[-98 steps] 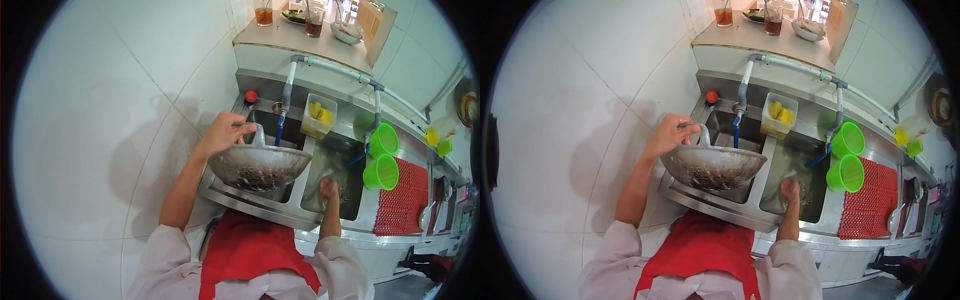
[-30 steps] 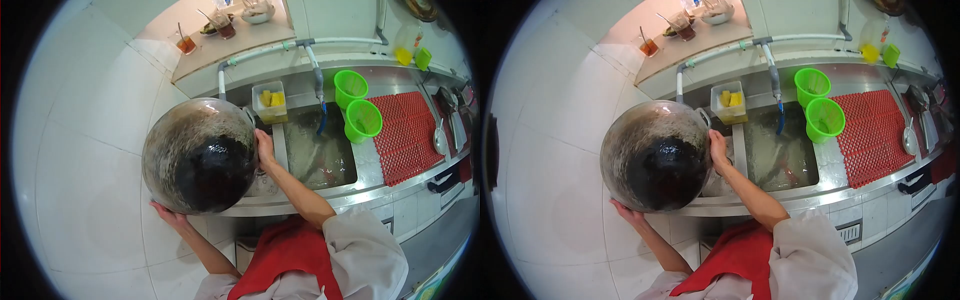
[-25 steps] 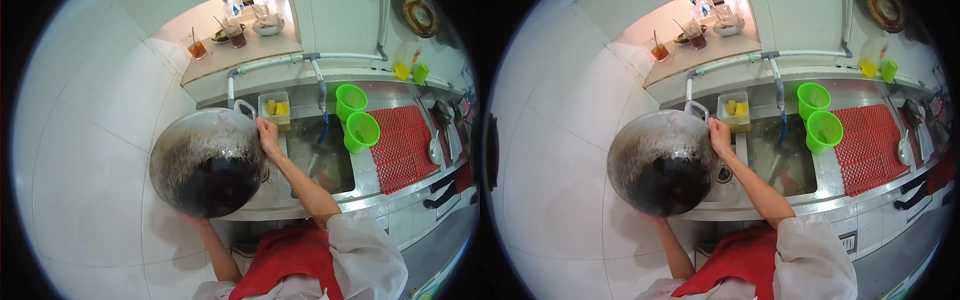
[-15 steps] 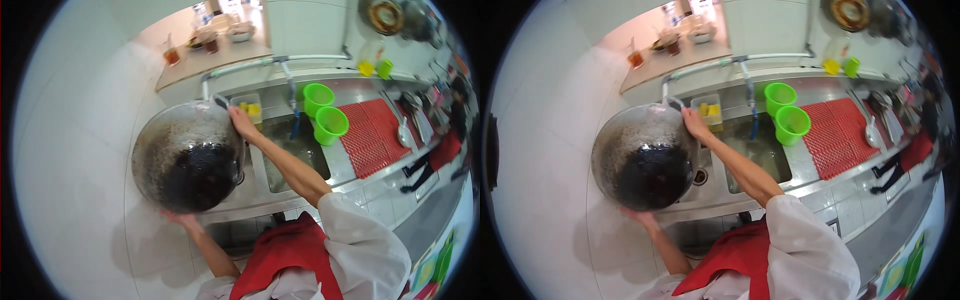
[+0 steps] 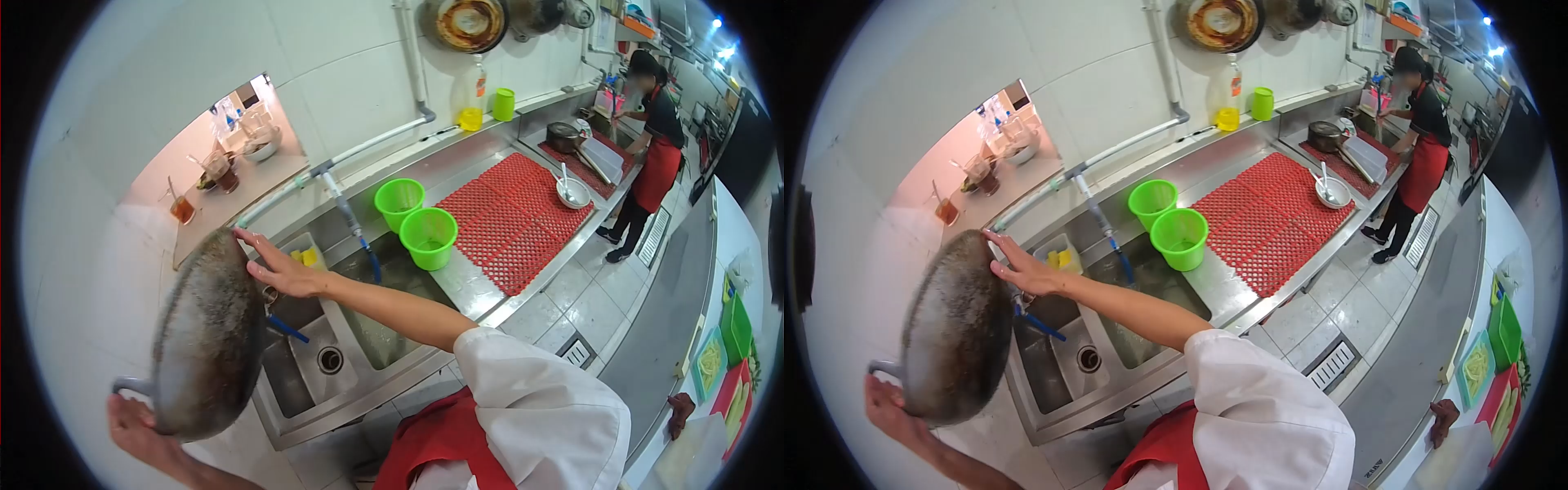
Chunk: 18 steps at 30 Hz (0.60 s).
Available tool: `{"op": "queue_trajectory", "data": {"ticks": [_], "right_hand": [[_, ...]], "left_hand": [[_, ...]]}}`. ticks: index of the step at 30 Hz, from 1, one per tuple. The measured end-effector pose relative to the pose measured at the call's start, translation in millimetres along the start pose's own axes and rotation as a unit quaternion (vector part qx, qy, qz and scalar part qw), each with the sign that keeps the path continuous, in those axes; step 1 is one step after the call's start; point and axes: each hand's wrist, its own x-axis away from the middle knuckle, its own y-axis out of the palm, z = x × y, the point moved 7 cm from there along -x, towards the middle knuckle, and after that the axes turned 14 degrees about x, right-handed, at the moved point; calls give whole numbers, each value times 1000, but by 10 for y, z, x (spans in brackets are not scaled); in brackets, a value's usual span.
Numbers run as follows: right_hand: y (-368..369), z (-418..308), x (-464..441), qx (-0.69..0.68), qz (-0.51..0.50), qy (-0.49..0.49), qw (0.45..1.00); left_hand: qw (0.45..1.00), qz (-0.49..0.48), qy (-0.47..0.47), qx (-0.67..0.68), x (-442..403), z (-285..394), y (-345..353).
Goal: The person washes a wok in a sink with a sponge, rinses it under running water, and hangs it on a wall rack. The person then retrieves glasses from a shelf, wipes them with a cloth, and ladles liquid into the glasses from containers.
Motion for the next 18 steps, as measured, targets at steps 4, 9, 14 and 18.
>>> {"op": "queue_trajectory", "data": {"ticks": [4, 9, 14, 18], "right_hand": [[-716, 421, 44, -52, 102, -29, 993], [-2306, 658, 406, -364, 296, 91, 878], [-4403, 1189, 967, -460, 317, 67, 826], [-6339, 1708, 1318, -344, 372, 16, 862]], "left_hand": [[988, 131, -10, 81, -518, 285, 240], [922, -162, -196, 291, -891, -121, 1693], [683, -539, -271, 411, -741, -373, 4802], [924, -281, -133, 224, 169, 357, 6555]]}}
